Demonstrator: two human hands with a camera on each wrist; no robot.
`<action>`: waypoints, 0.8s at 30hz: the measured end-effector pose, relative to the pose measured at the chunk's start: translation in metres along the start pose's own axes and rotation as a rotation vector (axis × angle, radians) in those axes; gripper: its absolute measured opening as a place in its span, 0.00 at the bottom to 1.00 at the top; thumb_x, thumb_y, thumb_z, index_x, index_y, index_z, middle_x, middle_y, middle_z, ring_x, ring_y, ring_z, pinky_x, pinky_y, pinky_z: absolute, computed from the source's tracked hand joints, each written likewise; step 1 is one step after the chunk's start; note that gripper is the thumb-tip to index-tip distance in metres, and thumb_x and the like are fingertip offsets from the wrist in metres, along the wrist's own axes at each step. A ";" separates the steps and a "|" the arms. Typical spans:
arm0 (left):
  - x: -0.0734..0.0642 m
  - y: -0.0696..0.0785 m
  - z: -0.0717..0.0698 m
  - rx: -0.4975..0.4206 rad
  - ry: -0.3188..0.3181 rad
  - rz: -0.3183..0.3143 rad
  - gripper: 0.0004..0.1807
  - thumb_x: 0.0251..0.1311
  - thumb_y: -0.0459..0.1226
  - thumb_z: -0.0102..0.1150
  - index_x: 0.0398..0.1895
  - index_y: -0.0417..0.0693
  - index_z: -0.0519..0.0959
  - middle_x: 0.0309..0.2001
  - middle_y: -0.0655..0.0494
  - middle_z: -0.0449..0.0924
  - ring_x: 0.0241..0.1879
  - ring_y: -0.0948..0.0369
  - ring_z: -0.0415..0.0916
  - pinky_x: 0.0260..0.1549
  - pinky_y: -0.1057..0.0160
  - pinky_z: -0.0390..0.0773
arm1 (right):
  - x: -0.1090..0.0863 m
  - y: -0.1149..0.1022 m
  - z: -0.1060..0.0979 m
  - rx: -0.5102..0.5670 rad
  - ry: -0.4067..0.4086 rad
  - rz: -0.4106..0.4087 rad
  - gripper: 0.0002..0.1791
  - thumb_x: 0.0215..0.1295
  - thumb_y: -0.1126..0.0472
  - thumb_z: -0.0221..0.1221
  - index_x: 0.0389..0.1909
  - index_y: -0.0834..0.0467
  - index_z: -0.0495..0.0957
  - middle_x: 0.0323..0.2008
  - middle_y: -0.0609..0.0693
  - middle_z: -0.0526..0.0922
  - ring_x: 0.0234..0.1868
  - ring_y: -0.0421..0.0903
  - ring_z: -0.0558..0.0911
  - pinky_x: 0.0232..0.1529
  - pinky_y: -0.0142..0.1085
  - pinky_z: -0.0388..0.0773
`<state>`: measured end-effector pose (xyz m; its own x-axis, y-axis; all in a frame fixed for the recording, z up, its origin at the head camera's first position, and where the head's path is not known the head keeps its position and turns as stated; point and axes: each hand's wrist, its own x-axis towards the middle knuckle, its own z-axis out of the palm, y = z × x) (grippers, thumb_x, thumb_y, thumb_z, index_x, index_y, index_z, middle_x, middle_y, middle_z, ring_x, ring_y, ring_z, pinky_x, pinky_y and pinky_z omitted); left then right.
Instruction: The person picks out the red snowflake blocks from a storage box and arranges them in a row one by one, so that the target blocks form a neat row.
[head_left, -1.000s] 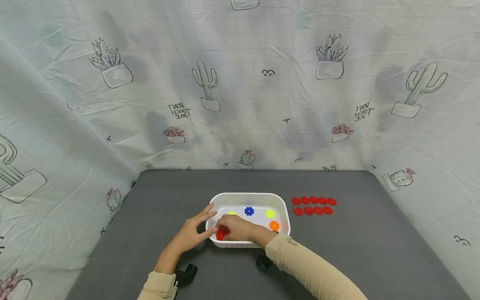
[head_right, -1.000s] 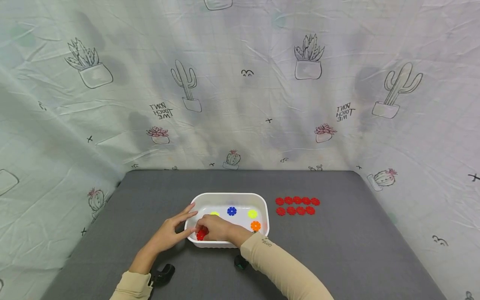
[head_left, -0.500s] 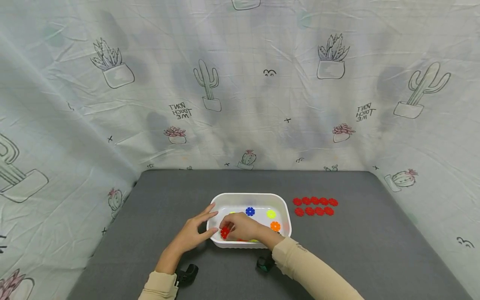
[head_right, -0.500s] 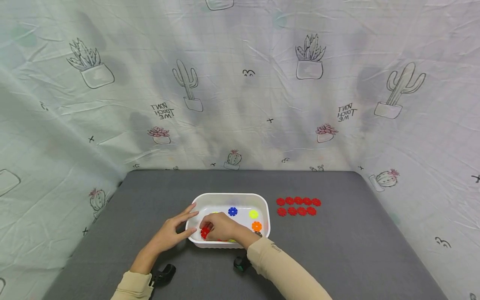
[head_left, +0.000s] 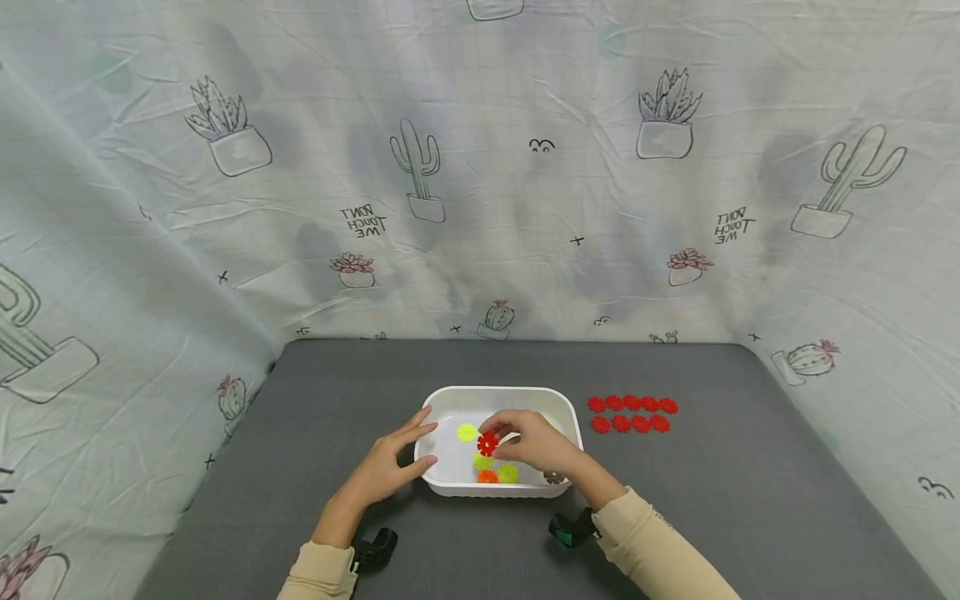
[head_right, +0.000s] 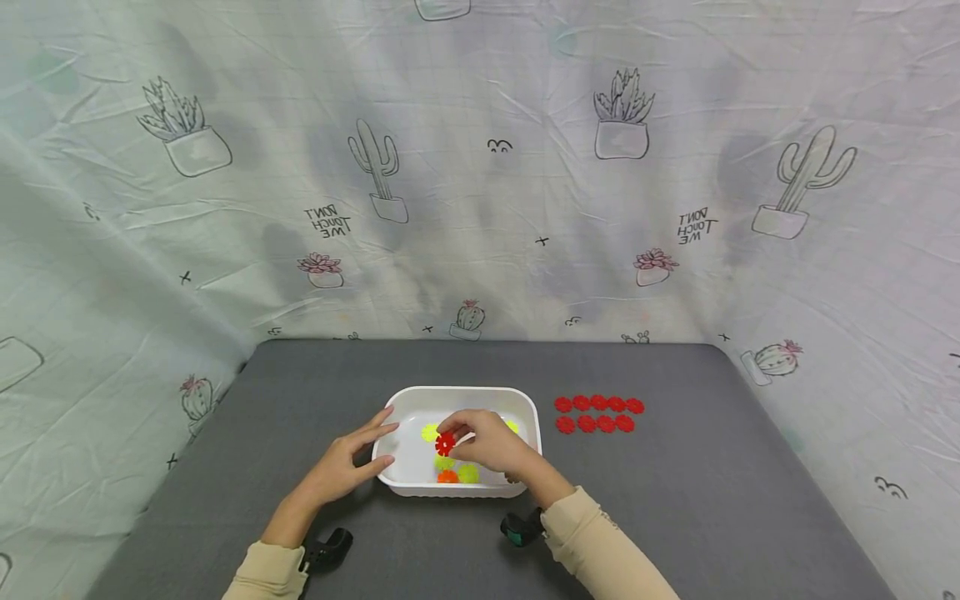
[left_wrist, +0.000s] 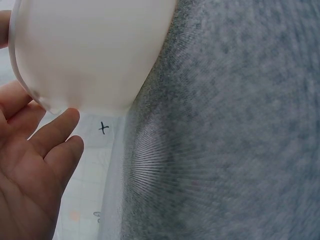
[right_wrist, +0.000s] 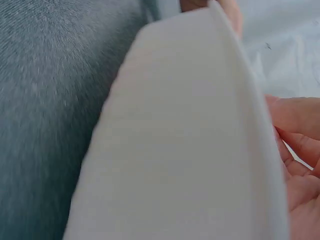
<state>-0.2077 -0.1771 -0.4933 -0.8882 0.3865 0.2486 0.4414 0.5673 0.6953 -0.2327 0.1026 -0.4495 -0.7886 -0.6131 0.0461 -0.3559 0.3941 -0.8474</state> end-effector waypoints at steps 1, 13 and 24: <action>0.000 0.000 0.000 -0.004 0.002 0.000 0.30 0.56 0.47 0.64 0.61 0.45 0.74 0.71 0.53 0.60 0.68 0.50 0.60 0.61 0.40 0.64 | -0.004 0.001 -0.004 0.016 0.012 0.000 0.15 0.57 0.67 0.64 0.47 0.58 0.80 0.43 0.48 0.84 0.44 0.45 0.80 0.47 0.33 0.78; -0.001 0.000 0.000 -0.007 -0.005 -0.011 0.30 0.57 0.47 0.63 0.63 0.46 0.73 0.72 0.54 0.59 0.69 0.50 0.59 0.61 0.40 0.64 | -0.050 0.021 -0.038 0.218 0.154 0.070 0.20 0.62 0.66 0.60 0.55 0.66 0.74 0.50 0.61 0.79 0.49 0.51 0.79 0.41 0.39 0.82; -0.001 0.000 -0.001 0.000 -0.004 -0.017 0.31 0.57 0.48 0.63 0.63 0.47 0.73 0.71 0.55 0.59 0.69 0.51 0.59 0.61 0.40 0.64 | -0.102 0.056 -0.076 0.179 0.462 0.073 0.22 0.62 0.65 0.61 0.55 0.68 0.73 0.49 0.49 0.77 0.44 0.34 0.76 0.41 0.26 0.78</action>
<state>-0.2068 -0.1782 -0.4935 -0.8950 0.3800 0.2337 0.4263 0.5738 0.6993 -0.2103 0.2389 -0.4619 -0.9624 -0.2052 0.1782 -0.2317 0.2765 -0.9327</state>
